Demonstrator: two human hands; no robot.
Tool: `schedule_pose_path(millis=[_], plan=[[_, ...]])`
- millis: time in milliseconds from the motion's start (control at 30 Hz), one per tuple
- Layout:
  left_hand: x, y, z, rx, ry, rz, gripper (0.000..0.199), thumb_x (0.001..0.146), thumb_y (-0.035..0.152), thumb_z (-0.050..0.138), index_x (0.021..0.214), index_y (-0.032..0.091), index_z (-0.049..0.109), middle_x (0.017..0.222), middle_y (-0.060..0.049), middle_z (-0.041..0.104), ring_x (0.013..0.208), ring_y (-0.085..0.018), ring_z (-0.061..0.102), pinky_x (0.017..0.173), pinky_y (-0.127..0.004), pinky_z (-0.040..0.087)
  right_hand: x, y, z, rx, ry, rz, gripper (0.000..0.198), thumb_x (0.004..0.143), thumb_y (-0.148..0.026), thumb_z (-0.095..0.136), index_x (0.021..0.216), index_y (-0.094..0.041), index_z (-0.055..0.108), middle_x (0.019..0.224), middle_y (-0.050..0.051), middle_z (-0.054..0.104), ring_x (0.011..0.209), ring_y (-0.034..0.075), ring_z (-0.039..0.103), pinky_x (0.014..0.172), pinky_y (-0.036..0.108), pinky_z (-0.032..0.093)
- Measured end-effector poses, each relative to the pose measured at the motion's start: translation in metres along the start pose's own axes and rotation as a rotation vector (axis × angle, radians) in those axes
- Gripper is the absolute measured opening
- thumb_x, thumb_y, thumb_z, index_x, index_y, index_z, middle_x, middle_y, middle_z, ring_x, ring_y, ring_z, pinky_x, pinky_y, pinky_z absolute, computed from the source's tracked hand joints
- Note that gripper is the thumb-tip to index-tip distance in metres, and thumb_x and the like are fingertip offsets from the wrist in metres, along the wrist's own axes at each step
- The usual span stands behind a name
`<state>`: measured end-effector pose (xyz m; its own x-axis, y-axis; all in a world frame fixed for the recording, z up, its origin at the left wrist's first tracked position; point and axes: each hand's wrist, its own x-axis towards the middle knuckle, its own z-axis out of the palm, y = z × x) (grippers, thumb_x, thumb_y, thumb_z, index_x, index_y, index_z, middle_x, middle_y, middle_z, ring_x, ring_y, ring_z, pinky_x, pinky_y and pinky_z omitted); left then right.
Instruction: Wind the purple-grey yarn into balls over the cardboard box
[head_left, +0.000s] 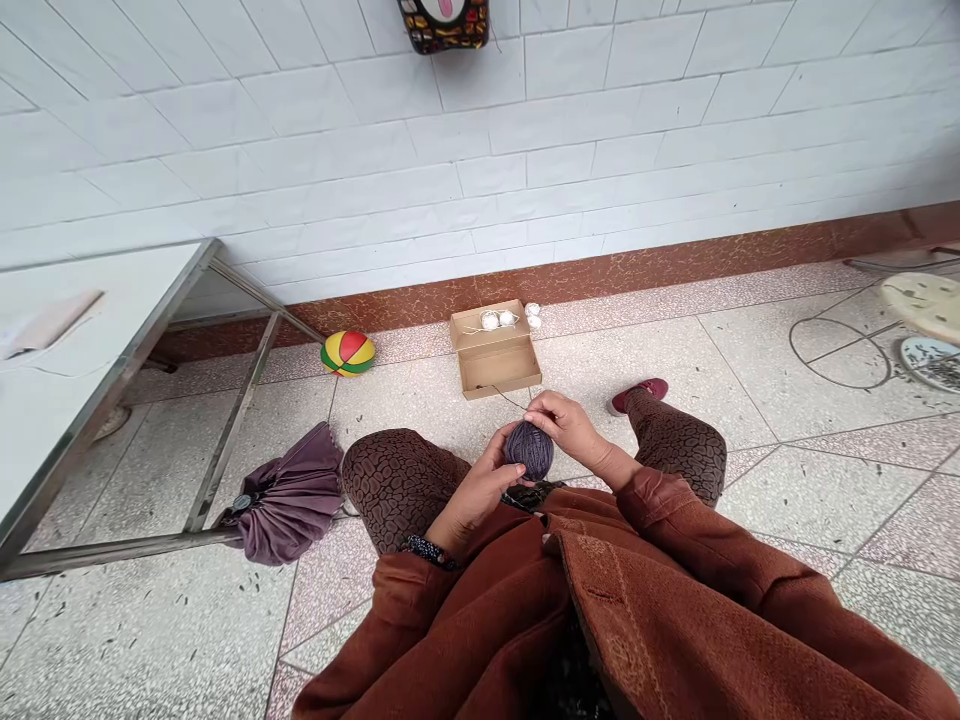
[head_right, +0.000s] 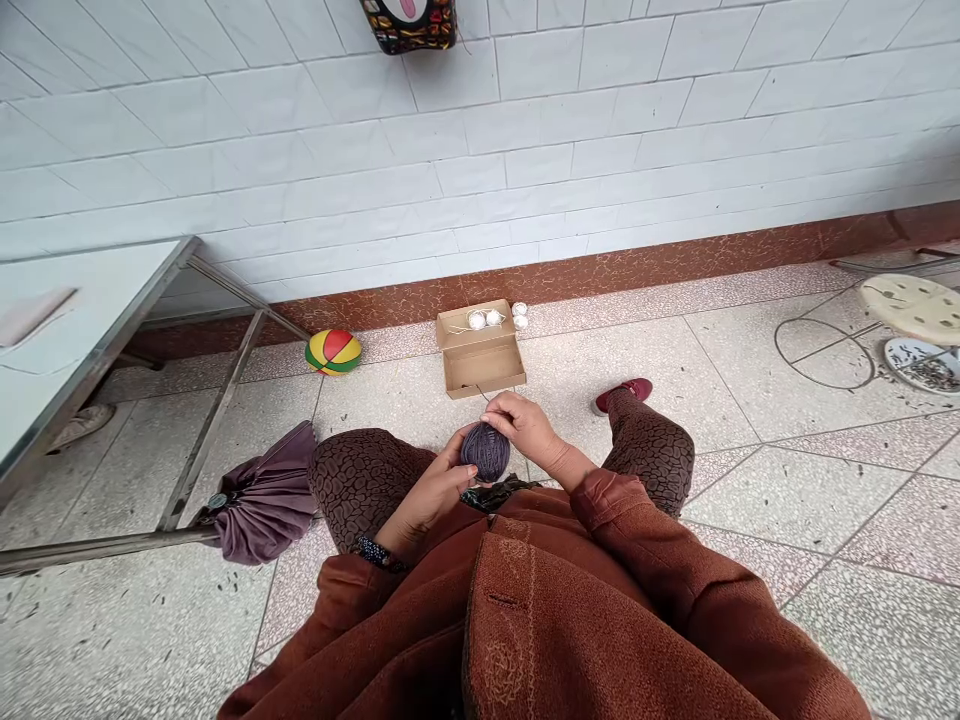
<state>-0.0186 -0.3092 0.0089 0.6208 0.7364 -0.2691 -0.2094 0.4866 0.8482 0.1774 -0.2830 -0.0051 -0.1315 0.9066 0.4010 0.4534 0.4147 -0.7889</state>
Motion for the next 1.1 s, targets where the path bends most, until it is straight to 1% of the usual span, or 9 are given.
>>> schedule_pose_path(millis=[100, 200, 333, 467, 633, 767, 900, 1000, 1100], plan=[[-0.003, 0.003, 0.004, -0.046, -0.024, -0.041, 0.070, 0.072, 0.020, 0.068, 0.138, 0.032, 0.047, 0.131, -0.008, 0.053, 0.099, -0.023, 0.058, 0.075, -0.033, 0.053, -0.006, 0.001, 0.002, 0.039, 0.030, 0.055, 0.025, 0.097, -0.038, 0.055, 0.082, -0.019, 0.063, 0.077, 0.003, 0.063, 0.073, 0.016, 0.058, 0.072, 0.029, 0.048], [-0.003, 0.005, 0.007, -0.107, -0.051, -0.046, 0.071, 0.070, 0.018, 0.069, 0.137, 0.031, 0.050, 0.130, -0.009, 0.054, 0.099, -0.023, 0.058, 0.078, -0.036, 0.053, -0.007, -0.001, 0.001, 0.057, 0.022, 0.050, 0.024, 0.096, -0.037, 0.056, 0.081, -0.019, 0.063, 0.078, 0.003, 0.064, 0.073, 0.016, 0.058, 0.072, 0.029, 0.048], [0.001, 0.003, 0.010, -0.148, -0.002, -0.047, 0.057, 0.081, 0.034, 0.064, 0.136, 0.027, 0.051, 0.131, -0.011, 0.055, 0.098, -0.024, 0.059, 0.079, -0.038, 0.053, -0.006, -0.003, 0.000, 0.060, 0.009, 0.050, 0.023, 0.095, -0.037, 0.056, 0.082, -0.020, 0.063, 0.078, 0.003, 0.064, 0.074, 0.016, 0.058, 0.073, 0.030, 0.048], [0.003, 0.002, 0.013, -0.073, 0.102, -0.045, 0.055, 0.080, 0.034, 0.067, 0.133, 0.026, 0.054, 0.131, -0.009, 0.057, 0.110, -0.025, 0.057, 0.088, -0.037, 0.050, -0.007, 0.002, 0.004, 0.080, -0.010, 0.053, 0.020, 0.095, -0.036, 0.057, 0.085, -0.020, 0.064, 0.080, 0.004, 0.065, 0.076, 0.017, 0.059, 0.075, 0.030, 0.049], [-0.001, 0.009, 0.017, -0.177, 0.049, -0.027, 0.063, 0.079, 0.034, 0.065, 0.140, 0.027, 0.048, 0.138, -0.010, 0.054, 0.117, -0.029, 0.057, 0.094, -0.042, 0.048, -0.017, 0.015, 0.013, 0.046, 0.024, 0.116, 0.017, 0.096, -0.030, 0.052, 0.088, -0.019, 0.063, 0.083, 0.004, 0.065, 0.079, 0.017, 0.060, 0.075, 0.029, 0.048], [0.000, 0.012, 0.015, -0.228, 0.064, 0.000, 0.062, 0.080, 0.036, 0.064, 0.139, 0.023, 0.049, 0.136, -0.012, 0.056, 0.117, -0.030, 0.058, 0.095, -0.046, 0.048, -0.032, 0.023, 0.022, -0.015, -0.053, 0.155, 0.013, 0.096, -0.023, 0.050, 0.090, -0.019, 0.061, 0.083, 0.004, 0.064, 0.078, 0.017, 0.059, 0.073, 0.028, 0.047], [0.005, 0.008, 0.010, -0.198, 0.120, 0.071, 0.061, 0.079, 0.034, 0.067, 0.136, 0.026, 0.049, 0.132, -0.010, 0.060, 0.126, -0.027, 0.053, 0.102, -0.045, 0.045, -0.040, 0.027, 0.029, -0.090, -0.136, 0.124, 0.009, 0.094, -0.017, 0.051, 0.091, -0.019, 0.060, 0.084, 0.004, 0.063, 0.079, 0.017, 0.060, 0.072, 0.027, 0.048], [0.007, 0.006, 0.005, -0.207, 0.164, 0.100, 0.058, 0.079, 0.038, 0.069, 0.132, 0.028, 0.050, 0.130, -0.009, 0.062, 0.127, -0.026, 0.052, 0.103, -0.045, 0.044, -0.041, 0.027, 0.029, -0.143, -0.151, 0.091, 0.010, 0.095, -0.017, 0.050, 0.092, -0.020, 0.059, 0.083, 0.003, 0.062, 0.078, 0.017, 0.061, 0.072, 0.026, 0.048], [0.009, 0.004, 0.000, -0.235, 0.210, 0.117, 0.053, 0.079, 0.040, 0.071, 0.128, 0.027, 0.052, 0.127, -0.008, 0.062, 0.120, -0.025, 0.057, 0.101, -0.045, 0.045, -0.042, 0.022, 0.026, -0.158, -0.187, 0.054, 0.012, 0.098, -0.022, 0.049, 0.091, -0.019, 0.059, 0.082, 0.004, 0.063, 0.076, 0.017, 0.061, 0.070, 0.027, 0.048]])
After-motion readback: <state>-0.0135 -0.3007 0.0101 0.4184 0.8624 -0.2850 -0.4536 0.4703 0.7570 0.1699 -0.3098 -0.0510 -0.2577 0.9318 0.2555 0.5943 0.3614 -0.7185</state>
